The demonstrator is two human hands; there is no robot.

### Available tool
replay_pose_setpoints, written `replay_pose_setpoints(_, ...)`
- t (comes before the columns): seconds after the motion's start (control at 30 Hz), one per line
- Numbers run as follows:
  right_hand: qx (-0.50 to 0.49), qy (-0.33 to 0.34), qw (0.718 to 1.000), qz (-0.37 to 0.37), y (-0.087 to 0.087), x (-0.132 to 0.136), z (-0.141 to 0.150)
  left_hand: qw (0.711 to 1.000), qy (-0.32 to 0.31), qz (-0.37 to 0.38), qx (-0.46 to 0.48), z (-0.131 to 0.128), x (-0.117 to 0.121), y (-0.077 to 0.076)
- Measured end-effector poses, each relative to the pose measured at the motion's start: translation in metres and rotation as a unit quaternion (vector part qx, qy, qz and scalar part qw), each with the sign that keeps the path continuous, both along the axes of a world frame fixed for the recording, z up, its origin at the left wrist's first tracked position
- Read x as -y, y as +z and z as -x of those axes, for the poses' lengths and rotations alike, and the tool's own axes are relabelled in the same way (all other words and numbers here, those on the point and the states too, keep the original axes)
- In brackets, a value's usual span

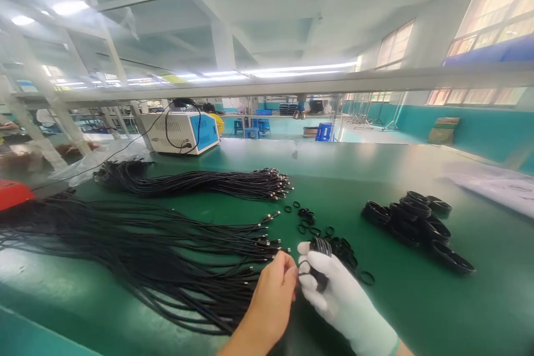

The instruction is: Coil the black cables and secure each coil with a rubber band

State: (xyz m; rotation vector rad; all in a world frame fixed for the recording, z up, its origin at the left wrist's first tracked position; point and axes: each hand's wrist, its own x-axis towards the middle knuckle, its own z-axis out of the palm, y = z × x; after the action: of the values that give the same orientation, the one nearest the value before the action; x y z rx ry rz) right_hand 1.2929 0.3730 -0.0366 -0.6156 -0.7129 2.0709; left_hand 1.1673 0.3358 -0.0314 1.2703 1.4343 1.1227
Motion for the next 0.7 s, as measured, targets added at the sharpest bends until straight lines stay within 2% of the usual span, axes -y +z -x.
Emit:
replay_pose_setpoints(0.03, -0.055, 0.042, 0.997, 0.02, -0.002, 0.002, -0.002, 1.0, 0.002, -0.014, 0.023, 0.001, 0.004, 0.003)
replay_pose_setpoints(0.1, -0.121, 0.137, 0.983, 0.009, -0.003, 0.007, -0.008, 0.988, -0.021, -0.017, 0.154, 0.006, 0.012, 0.012)
replay_pose_setpoints(0.17, -0.118, 0.177, 0.976, -0.044, -0.001, 0.012, -0.013, 0.948, -0.098, -0.009, 0.302, 0.013, 0.018, 0.023)
replay_pose_setpoints(0.2, -0.099, 0.181, 0.976, -0.07, 0.001, 0.014, -0.015, 0.929, -0.148, 0.0, 0.34, 0.017, 0.02, 0.029)
replay_pose_setpoints(0.23, -0.073, 0.179, 0.977, -0.094, 0.003, 0.015, -0.017, 0.921, -0.194, 0.011, 0.336, 0.022, 0.022, 0.034)
replay_pose_setpoints(0.3, -0.022, 0.183, 0.973, -0.136, 0.009, 0.017, -0.018, 0.944, -0.244, 0.036, 0.218, 0.032, 0.022, 0.043)
replay_pose_setpoints(0.37, 0.004, 0.199, 0.965, -0.169, 0.014, 0.016, -0.018, 0.967, -0.247, 0.055, 0.03, 0.039, 0.021, 0.051)
replay_pose_setpoints(0.43, 0.025, 0.209, 0.96, -0.184, 0.018, 0.014, -0.017, 0.956, -0.257, 0.032, -0.139, 0.043, 0.021, 0.058)
replay_pose_setpoints(0.5, 0.058, 0.2, 0.959, -0.194, 0.021, 0.01, -0.017, 0.93, -0.266, -0.015, -0.251, 0.043, 0.022, 0.064)
replay_pose_setpoints(0.53, 0.082, 0.186, 0.959, -0.196, 0.023, 0.008, -0.017, 0.923, -0.254, -0.033, -0.286, 0.043, 0.023, 0.066)
replay_pose_setpoints(0.6, 0.135, 0.154, 0.958, -0.199, 0.027, 0.004, -0.018, 0.928, -0.208, -0.04, -0.308, 0.044, 0.022, 0.069)
replay_pose_setpoints(0.7, 0.207, 0.163, 0.944, -0.2, 0.029, 0.001, -0.016, 0.953, -0.161, -0.017, -0.255, 0.046, 0.019, 0.068)
